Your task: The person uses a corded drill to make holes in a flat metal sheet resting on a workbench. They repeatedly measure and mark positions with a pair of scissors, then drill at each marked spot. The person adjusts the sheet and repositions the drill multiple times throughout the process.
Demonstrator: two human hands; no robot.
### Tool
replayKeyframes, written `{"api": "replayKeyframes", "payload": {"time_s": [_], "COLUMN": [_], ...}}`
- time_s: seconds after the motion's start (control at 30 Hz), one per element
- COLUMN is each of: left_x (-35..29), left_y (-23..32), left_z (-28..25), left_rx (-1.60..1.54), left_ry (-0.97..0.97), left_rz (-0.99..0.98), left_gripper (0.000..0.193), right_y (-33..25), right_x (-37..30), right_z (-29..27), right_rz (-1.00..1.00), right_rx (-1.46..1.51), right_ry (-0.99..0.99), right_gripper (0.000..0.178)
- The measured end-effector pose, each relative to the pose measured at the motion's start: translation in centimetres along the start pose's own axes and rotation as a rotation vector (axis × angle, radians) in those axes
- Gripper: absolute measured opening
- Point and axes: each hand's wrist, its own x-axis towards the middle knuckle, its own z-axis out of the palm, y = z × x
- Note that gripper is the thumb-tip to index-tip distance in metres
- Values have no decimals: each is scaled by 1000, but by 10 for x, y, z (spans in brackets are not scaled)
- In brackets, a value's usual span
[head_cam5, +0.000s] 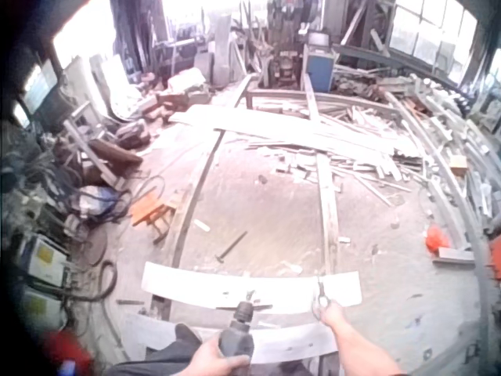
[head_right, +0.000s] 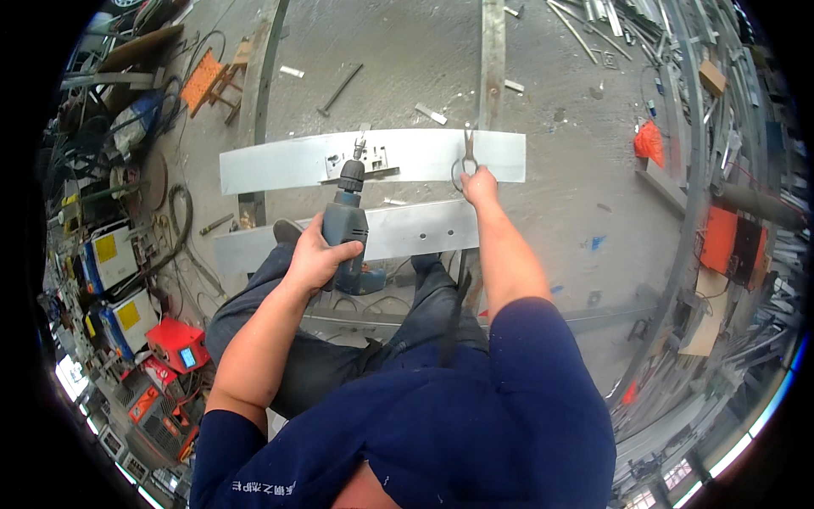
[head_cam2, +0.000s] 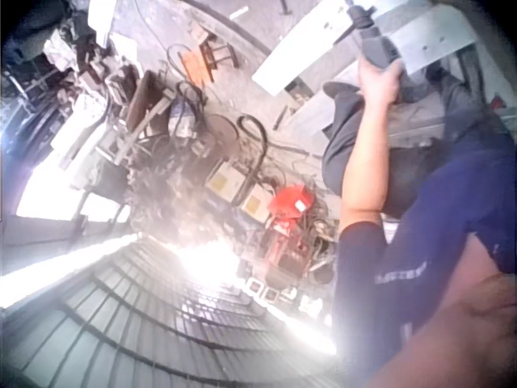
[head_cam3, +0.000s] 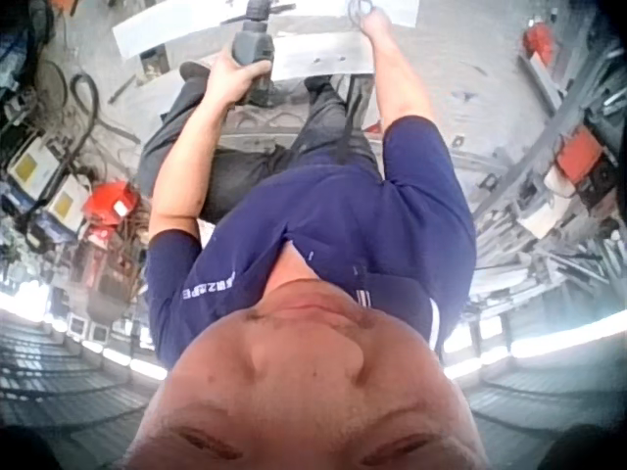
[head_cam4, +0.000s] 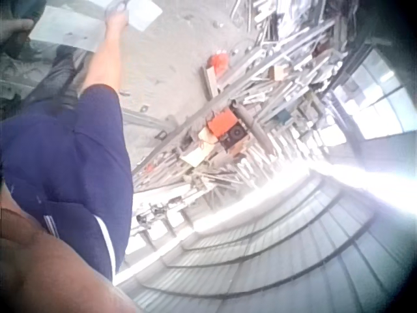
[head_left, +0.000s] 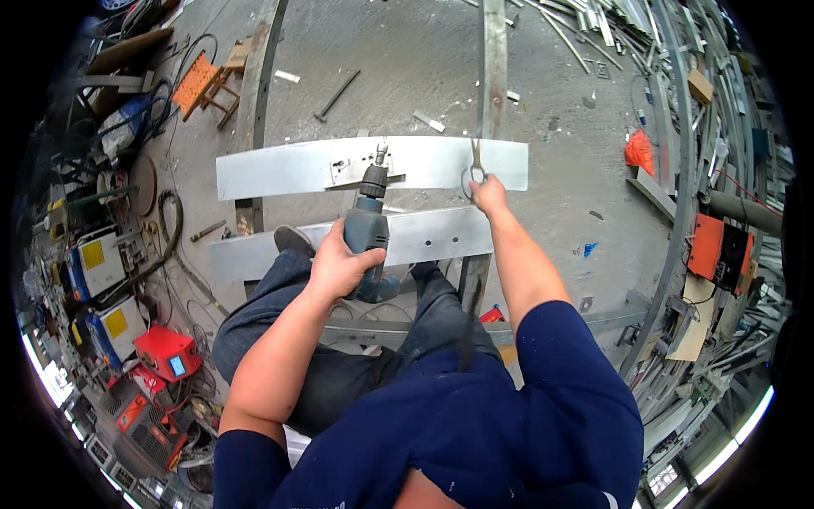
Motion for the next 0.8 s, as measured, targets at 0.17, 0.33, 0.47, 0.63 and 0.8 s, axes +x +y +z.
{"api": "replayKeyframes", "payload": {"time_s": [0.17, 0.33, 0.47, 0.63, 0.8], "left_x": [-10, -4, 10, 16, 8], "left_y": [-7, -3, 1, 13, -10], "left_z": [0, 11, 14, 2, -8], "left_rx": [19, -352, -215, -352, -287], "left_ry": [45, 27, 55, -110, -377], "left_rz": [-27, 16, 112, 25, -47], "left_gripper": [66, 59, 59, 53, 28], "right_y": [-73, -116, -163, -158, -157], "right_x": [-32, -135, -214, -233, -244], "right_z": [-2, -32, -54, -79, -117], "right_rz": [-133, -348, -228, -372, -756], "right_rx": [22, 741, 896, 809, -222], "right_ry": [-107, -1098, -904, -953, -814], "right_gripper": [63, 81, 98, 106, 59]}}
